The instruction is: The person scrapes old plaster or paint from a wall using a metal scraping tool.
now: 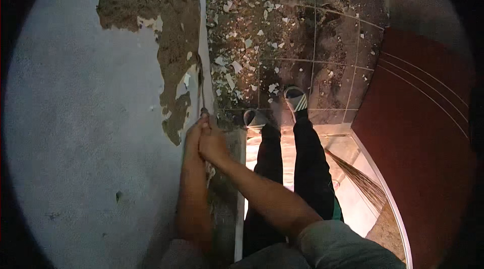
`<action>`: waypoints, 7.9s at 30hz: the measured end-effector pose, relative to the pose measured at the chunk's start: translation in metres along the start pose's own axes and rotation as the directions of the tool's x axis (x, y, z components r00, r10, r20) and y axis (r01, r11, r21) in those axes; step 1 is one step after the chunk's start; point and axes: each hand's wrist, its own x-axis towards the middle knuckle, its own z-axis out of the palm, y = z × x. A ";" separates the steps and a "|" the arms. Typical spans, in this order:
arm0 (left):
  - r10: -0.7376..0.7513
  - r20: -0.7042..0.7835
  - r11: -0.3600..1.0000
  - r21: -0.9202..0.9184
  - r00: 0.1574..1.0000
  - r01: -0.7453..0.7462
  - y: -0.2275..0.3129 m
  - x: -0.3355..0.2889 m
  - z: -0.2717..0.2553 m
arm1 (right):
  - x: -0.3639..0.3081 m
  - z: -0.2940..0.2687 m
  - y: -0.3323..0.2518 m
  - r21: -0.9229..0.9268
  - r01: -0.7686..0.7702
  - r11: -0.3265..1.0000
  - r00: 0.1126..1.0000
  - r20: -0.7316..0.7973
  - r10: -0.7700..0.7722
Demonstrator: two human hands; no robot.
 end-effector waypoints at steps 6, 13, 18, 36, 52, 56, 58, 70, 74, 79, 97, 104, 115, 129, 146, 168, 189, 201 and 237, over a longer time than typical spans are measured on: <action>0.006 -0.172 0.959 0.281 0.985 0.043 -0.006 -0.021 0.028 | 0.010 0.002 0.047 0.012 0.122 0.992 0.990 -0.076 -0.120; -0.119 -0.089 0.925 0.351 0.989 0.143 0.018 -0.019 0.025 | 0.024 -0.015 0.054 0.707 -0.257 0.659 0.965 0.226 0.135; -0.116 -0.155 0.899 0.403 0.981 0.170 0.027 -0.014 0.036 | 0.022 -0.023 0.038 0.777 -0.401 0.486 0.912 0.386 0.135; -0.024 -0.110 0.995 -0.104 0.994 0.013 -0.042 -0.041 0.046 | -0.014 -0.049 0.043 -0.142 0.039 0.989 0.995 0.095 -0.025; -0.008 -0.210 0.999 -0.041 0.978 -0.001 -0.058 -0.196 0.042 | -0.153 -0.040 0.062 0.038 0.136 0.990 0.972 0.186 -0.141; -0.032 -0.155 0.992 -0.127 0.987 0.012 -0.064 -0.184 0.035 | -0.148 -0.040 0.074 -0.035 0.172 0.985 0.970 0.181 -0.163; -0.077 -0.075 0.979 -0.192 0.994 0.061 -0.085 -0.158 0.020 | -0.130 -0.037 0.083 -0.026 0.179 0.983 0.973 0.153 -0.173; -0.035 -0.112 0.997 0.059 0.993 0.042 -0.014 -0.109 0.069 | -0.039 -0.037 0.055 -0.012 0.074 0.997 0.995 0.067 -0.073; 0.112 -0.151 0.994 0.019 0.982 -0.110 -0.059 -0.125 0.052 | -0.085 -0.066 0.047 0.089 0.260 0.961 0.945 0.180 -0.272; 0.098 -0.114 0.990 0.111 0.989 -0.086 -0.072 -0.218 0.045 | -0.168 -0.069 0.057 0.148 0.034 0.988 0.941 0.328 -0.081; 0.172 -0.192 0.968 0.215 0.966 -0.130 -0.059 -0.237 0.022 | -0.195 -0.050 0.022 0.147 0.029 0.989 0.940 0.332 -0.077; 0.238 -0.192 0.954 0.232 0.952 -0.192 -0.066 -0.224 0.037 | -0.166 -0.040 0.069 0.063 0.274 0.960 0.944 0.170 -0.281; 0.179 -0.248 0.984 0.061 0.952 -0.169 -0.056 -0.221 0.043 | -0.168 -0.037 0.052 0.051 0.175 0.983 0.967 0.180 -0.181; 0.297 -0.222 0.954 0.115 0.929 -0.278 -0.086 -0.198 0.031 | -0.151 -0.036 0.087 0.073 0.249 0.966 0.952 0.162 -0.258; 0.320 -0.193 0.934 0.228 0.928 -0.275 -0.081 -0.178 0.007 | -0.150 -0.033 0.067 0.102 0.178 0.979 0.956 0.216 -0.197; 0.307 -0.296 0.948 0.182 0.905 -0.262 -0.075 -0.188 0.023 | -0.150 -0.035 0.067 0.062 0.279 0.958 0.936 0.207 -0.285; 0.192 -0.223 0.948 0.295 0.956 -0.122 -0.042 -0.193 0.032 | -0.138 -0.033 0.048 0.060 0.168 0.984 0.972 0.158 -0.176; 0.242 -0.212 0.954 0.231 0.947 -0.192 -0.025 -0.133 0.055 | -0.081 -0.050 0.030 0.019 0.080 0.997 0.988 0.133 -0.082; 0.306 -0.264 0.886 0.430 0.915 -0.173 -0.019 -0.183 0.038 | -0.127 -0.041 0.015 0.221 0.058 0.974 0.967 0.230 -0.110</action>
